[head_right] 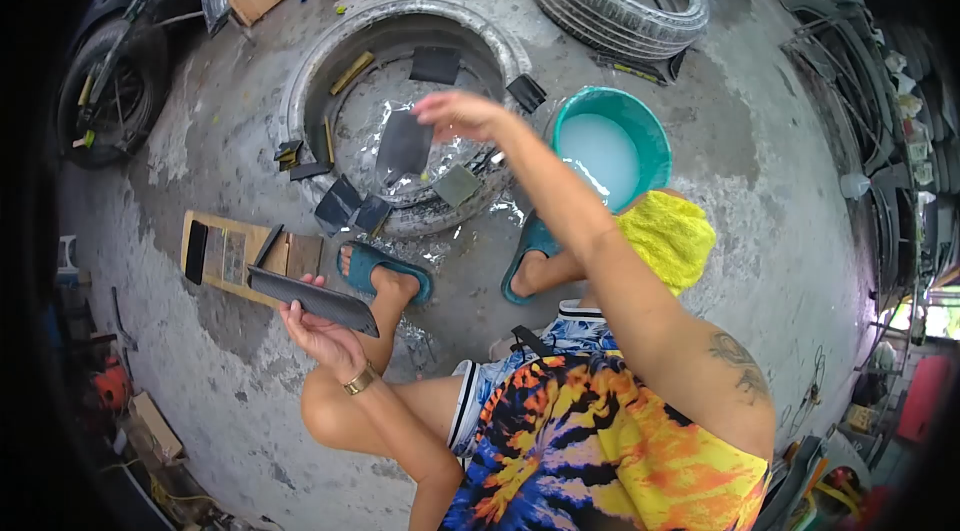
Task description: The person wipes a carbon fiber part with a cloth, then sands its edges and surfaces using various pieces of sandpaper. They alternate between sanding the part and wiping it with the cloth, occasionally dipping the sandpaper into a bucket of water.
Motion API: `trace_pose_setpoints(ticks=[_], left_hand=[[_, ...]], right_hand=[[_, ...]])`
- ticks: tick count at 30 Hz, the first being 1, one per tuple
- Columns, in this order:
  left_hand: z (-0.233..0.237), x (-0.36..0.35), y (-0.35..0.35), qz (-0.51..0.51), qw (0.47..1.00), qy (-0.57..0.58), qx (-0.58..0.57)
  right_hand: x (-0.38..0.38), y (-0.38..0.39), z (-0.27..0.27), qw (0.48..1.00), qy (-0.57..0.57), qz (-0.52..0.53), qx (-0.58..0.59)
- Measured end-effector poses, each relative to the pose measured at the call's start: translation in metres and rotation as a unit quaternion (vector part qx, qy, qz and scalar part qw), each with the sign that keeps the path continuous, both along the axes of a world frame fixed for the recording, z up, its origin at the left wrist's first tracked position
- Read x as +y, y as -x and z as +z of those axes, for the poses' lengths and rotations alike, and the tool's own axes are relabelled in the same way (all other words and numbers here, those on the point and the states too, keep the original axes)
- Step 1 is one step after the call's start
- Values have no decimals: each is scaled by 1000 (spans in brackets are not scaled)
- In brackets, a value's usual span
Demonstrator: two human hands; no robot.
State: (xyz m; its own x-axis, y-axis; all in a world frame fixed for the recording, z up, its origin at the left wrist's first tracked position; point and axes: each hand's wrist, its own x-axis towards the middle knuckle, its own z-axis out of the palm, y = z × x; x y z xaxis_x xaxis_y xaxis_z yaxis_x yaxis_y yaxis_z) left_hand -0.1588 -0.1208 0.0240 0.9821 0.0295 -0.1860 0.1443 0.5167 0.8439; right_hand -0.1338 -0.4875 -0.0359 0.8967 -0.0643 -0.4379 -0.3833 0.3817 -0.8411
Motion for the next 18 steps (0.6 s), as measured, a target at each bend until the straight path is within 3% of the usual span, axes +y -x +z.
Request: trace_pose_setpoints(ticks=[2, 5, 7, 9, 11, 12, 18], left_hand=[[2, -1, 3, 2, 1000, -13, 28], [-3, -2, 1, 9, 999, -44, 21], [0, -4, -1, 40, 997, -49, 36], [-7, -2, -5, -7, 1000, -4, 25], [-8, -4, -5, 4, 1000, -11, 23], [-8, -6, -7, 8, 1000, -10, 24], [-17, -15, -9, 2, 999, -38, 19]], right_hand=[[-50, 6, -4, 987, 41, -131, -80], [-119, 10, -20, 934, 114, -336, -25], [-168, 15, -49, 914, 210, -346, 34], [-181, 17, -57, 899, 203, -381, 77], [-214, 25, -91, 911, 221, -333, 98], [-216, 26, -94, 894, 275, -316, 159], [-219, 33, -105, 877, 322, -292, 203]])
